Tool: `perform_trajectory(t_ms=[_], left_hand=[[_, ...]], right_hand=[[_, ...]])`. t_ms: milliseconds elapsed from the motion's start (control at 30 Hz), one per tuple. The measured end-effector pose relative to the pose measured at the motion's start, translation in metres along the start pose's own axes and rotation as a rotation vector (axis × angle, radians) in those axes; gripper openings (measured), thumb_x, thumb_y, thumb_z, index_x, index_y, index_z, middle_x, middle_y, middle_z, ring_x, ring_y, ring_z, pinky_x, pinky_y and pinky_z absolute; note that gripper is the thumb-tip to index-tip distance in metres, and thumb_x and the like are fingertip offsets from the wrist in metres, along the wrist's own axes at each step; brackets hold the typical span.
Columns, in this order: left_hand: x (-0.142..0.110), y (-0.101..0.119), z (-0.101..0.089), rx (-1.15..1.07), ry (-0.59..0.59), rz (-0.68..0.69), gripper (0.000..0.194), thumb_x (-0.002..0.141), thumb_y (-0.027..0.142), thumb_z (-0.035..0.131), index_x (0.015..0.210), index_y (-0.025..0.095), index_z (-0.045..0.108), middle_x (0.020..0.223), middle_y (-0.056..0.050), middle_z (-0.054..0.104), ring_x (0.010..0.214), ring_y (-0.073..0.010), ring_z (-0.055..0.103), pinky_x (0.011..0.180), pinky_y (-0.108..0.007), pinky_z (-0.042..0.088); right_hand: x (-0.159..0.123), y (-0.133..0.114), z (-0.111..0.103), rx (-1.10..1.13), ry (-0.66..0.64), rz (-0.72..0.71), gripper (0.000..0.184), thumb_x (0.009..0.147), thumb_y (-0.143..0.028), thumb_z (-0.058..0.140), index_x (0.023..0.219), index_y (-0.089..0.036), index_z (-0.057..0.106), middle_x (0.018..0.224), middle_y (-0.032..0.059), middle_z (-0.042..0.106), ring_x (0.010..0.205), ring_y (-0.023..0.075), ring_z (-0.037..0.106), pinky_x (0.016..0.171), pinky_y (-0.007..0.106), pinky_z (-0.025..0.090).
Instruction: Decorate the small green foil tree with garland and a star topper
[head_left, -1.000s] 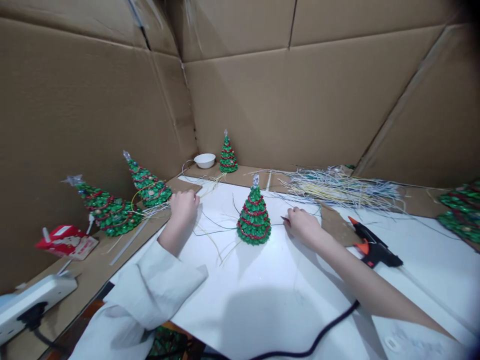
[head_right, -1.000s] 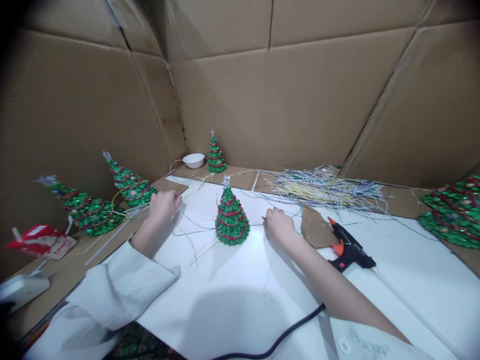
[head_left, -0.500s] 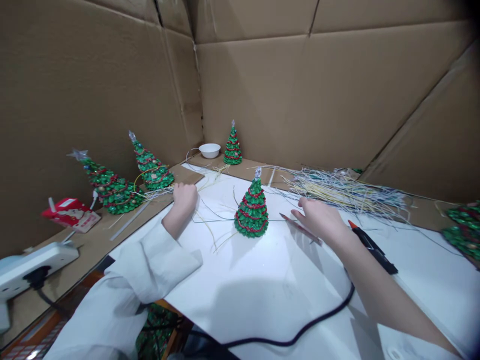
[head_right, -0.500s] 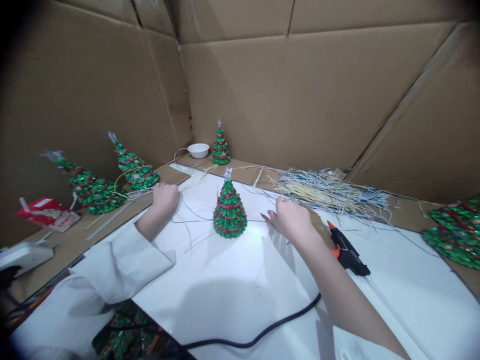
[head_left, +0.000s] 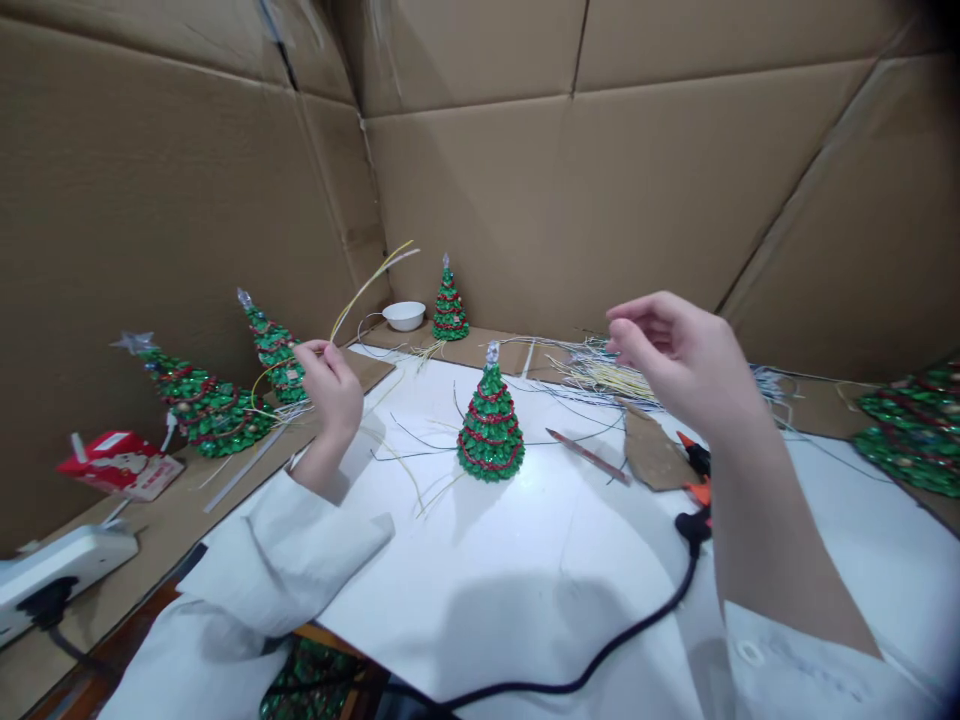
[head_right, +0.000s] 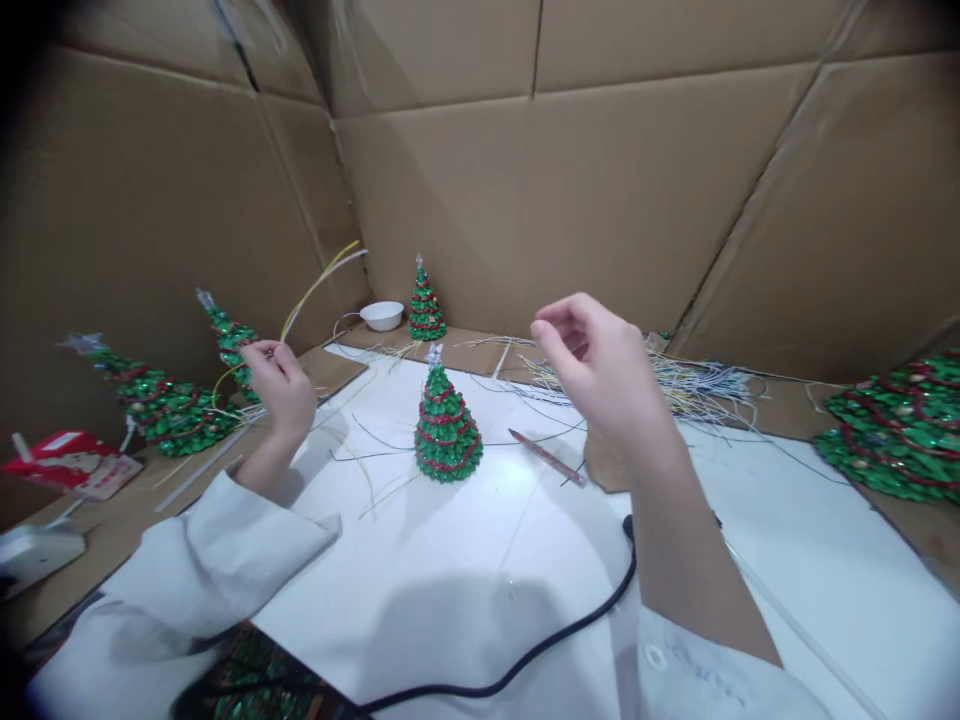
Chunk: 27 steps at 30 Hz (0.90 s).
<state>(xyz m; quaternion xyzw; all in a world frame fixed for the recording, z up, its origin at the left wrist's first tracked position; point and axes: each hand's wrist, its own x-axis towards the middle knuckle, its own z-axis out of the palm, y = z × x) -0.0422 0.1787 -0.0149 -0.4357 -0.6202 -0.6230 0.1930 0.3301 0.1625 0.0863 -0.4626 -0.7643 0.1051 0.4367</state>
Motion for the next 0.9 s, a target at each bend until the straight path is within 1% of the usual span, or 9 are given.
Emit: perform_trajectory(t_ms=[67,167,233,300,367,467,633,733,900], left_hand=[[-0.012,0.017,-0.001,-0.130,0.011,0.029,0.014,0.096,0.027,0.033,0.102,0.019,0.043,0.083,-0.002,0.048,0.067,-0.0129,0.049,0.063,-0.030,0.036],[-0.039,0.043,-0.001,-0.330,-0.046,0.112,0.016,0.097,0.030,0.034,0.107,0.020,0.042,0.082,-0.001,0.047,0.069,-0.0138,0.050,0.066,-0.033,0.037],[-0.057,0.055,-0.003,-0.401,-0.174,0.222,0.018,0.096,0.032,0.036,0.110,0.023,0.042,0.077,0.000,0.051,0.067,-0.0155,0.052,0.066,-0.034,0.038],[-0.073,0.062,-0.004,-0.358,-0.331,0.443,0.014,0.093,0.032,0.044,0.103,0.024,0.050,0.074,0.000,0.057,0.066,-0.0172,0.055,0.072,-0.037,0.039],[-0.082,0.065,-0.006,-0.328,-0.464,0.593,0.010,0.089,0.031,0.050,0.096,0.025,0.056,0.073,-0.001,0.063,0.067,-0.0181,0.057,0.073,-0.038,0.039],[-0.087,0.067,-0.008,-0.285,-0.576,0.726,0.015,0.089,0.023,0.048,0.099,0.025,0.059,0.079,-0.002,0.069,0.072,-0.0191,0.060,0.071,-0.037,0.037],[-0.092,0.069,-0.011,-0.269,-0.469,0.841,0.026,0.088,0.015,0.049,0.109,0.027,0.057,0.086,-0.002,0.072,0.071,-0.0183,0.062,0.072,-0.036,0.036],[-0.099,0.069,-0.012,-0.331,-0.451,0.865,0.029,0.086,0.014,0.052,0.111,0.028,0.055,0.088,0.000,0.073,0.068,-0.0176,0.063,0.071,-0.035,0.036],[-0.106,0.072,-0.009,-0.357,-0.469,0.859,0.039,0.084,0.008,0.054,0.118,0.026,0.047,0.091,-0.001,0.073,0.072,-0.0173,0.065,0.073,-0.035,0.037]], right_hand=[[-0.007,-0.013,0.010,0.084,-0.063,-0.048,0.026,0.091,-0.041,0.047,0.100,-0.020,0.059,0.086,0.0055,0.067,0.077,0.0161,0.062,0.066,0.028,0.047],[-0.018,-0.021,0.032,0.124,-0.371,-0.123,0.030,0.090,-0.043,0.050,0.108,-0.020,0.056,0.086,0.0040,0.066,0.072,0.0144,0.060,0.064,0.026,0.045],[-0.022,-0.021,0.044,0.215,-0.526,-0.131,0.034,0.089,-0.042,0.053,0.114,-0.019,0.053,0.086,0.0030,0.065,0.071,0.0130,0.059,0.063,0.025,0.045],[-0.023,-0.019,0.051,0.356,-0.592,-0.120,0.039,0.088,-0.039,0.055,0.120,-0.018,0.048,0.085,0.0019,0.064,0.070,0.0119,0.058,0.062,0.024,0.045],[-0.022,-0.019,0.053,0.501,-0.650,-0.117,0.042,0.086,-0.036,0.058,0.121,-0.017,0.045,0.082,0.0004,0.062,0.070,0.0111,0.058,0.062,0.023,0.045],[-0.021,-0.020,0.050,0.562,-0.764,-0.143,0.031,0.089,-0.037,0.053,0.114,-0.018,0.051,0.078,-0.0010,0.060,0.068,0.0102,0.056,0.061,0.022,0.045],[-0.029,-0.023,0.059,0.231,-0.716,-0.195,0.027,0.092,-0.041,0.048,0.105,-0.018,0.057,0.083,0.0012,0.060,0.072,0.0124,0.053,0.062,0.024,0.038],[-0.034,-0.024,0.070,0.040,-0.654,-0.293,0.018,0.091,-0.033,0.050,0.091,-0.017,0.059,0.087,0.0039,0.057,0.079,0.0146,0.051,0.066,0.024,0.035],[-0.034,-0.026,0.067,-0.039,-0.612,-0.314,0.025,0.094,-0.021,0.042,0.071,-0.016,0.052,0.075,0.0015,0.051,0.072,0.0126,0.045,0.064,0.024,0.031]])
